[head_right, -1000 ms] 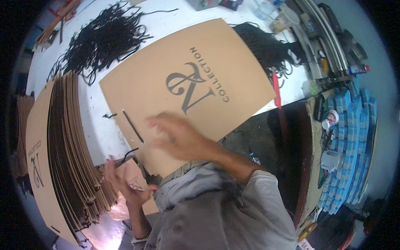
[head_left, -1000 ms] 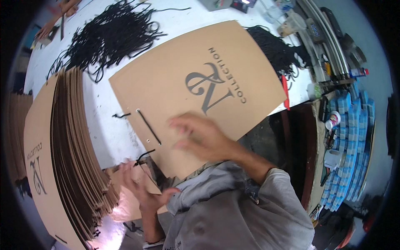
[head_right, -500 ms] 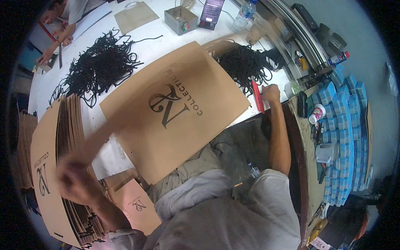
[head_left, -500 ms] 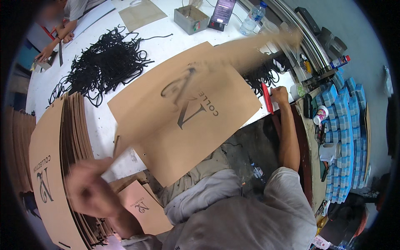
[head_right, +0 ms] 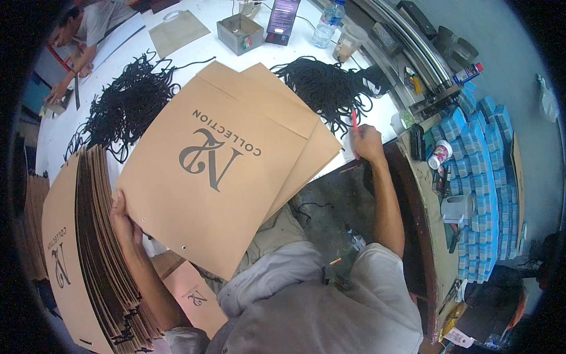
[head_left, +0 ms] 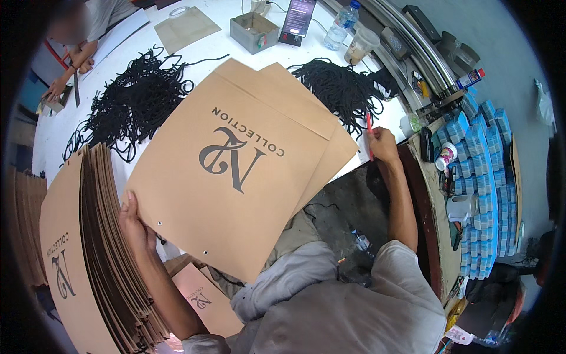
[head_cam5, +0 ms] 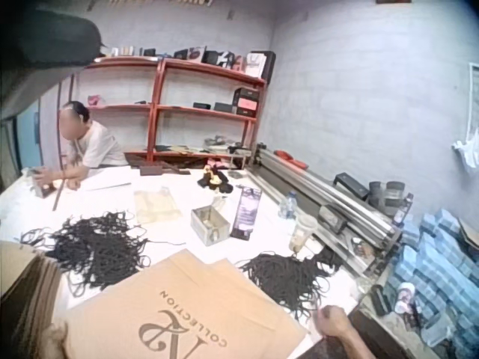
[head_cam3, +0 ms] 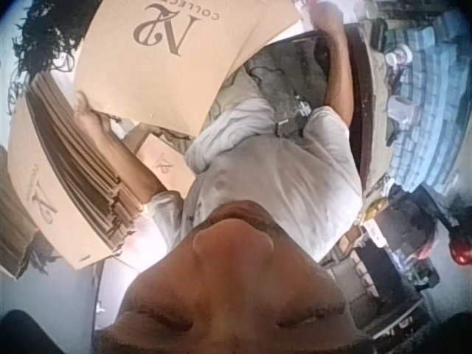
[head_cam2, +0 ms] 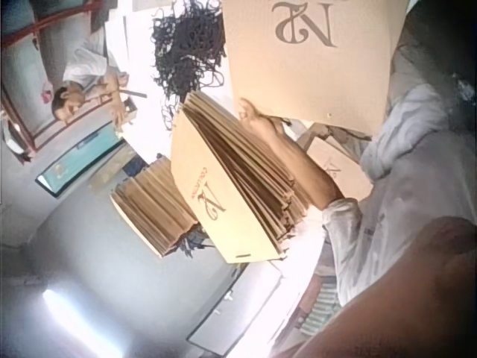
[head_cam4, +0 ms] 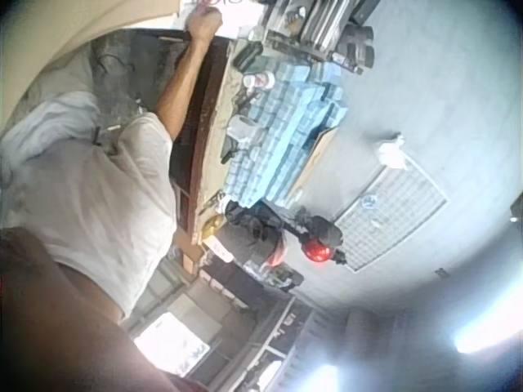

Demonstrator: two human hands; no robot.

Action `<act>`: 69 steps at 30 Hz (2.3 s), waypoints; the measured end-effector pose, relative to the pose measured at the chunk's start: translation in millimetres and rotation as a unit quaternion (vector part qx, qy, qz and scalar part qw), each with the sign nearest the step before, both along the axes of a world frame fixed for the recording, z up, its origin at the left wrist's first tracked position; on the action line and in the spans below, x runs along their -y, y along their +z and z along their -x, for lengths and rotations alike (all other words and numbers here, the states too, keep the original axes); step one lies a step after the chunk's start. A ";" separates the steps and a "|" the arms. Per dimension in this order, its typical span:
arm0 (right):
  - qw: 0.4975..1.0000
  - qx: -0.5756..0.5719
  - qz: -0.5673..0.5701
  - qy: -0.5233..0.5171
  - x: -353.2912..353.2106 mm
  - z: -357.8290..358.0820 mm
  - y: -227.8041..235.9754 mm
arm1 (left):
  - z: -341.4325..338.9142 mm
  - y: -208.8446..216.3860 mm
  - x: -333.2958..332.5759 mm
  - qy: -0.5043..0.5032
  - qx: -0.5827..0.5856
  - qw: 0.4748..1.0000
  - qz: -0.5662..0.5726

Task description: The person threads black drawstrings through pre-punched holes on flat cardboard paper bags, then stacks the completed bags. The person repeats this process for multiple bags.

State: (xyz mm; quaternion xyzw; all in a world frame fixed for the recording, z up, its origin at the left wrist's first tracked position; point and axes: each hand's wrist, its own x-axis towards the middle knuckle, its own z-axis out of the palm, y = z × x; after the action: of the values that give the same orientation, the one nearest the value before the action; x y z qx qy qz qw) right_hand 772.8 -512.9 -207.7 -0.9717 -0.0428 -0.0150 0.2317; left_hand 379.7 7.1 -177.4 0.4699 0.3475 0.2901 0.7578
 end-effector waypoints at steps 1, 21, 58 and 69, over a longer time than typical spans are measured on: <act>0.999 0.022 -0.025 -0.020 3.4 -2.9 -3.6 | 2.1 -7.7 -0.8 -0.022 0.004 1.000 0.010; 0.979 0.162 0.046 -0.111 23.5 -76.3 -65.8 | 56.1 -39.6 66.8 0.038 -0.192 0.943 -0.269; 0.763 -0.100 -0.223 0.598 -327.7 257.8 52.4 | 37.7 -19.2 119.4 0.012 -0.063 0.997 -0.054; 0.766 -0.109 -0.217 0.596 -334.4 258.4 40.3 | 27.0 -26.1 113.3 0.022 -0.016 0.999 -0.041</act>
State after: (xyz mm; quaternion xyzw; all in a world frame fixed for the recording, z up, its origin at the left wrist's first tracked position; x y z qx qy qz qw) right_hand 514.4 -178.6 -167.4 -0.6701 -0.5832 0.2227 0.4015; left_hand 352.6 -106.2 -203.5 0.4974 0.3579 0.3134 0.7254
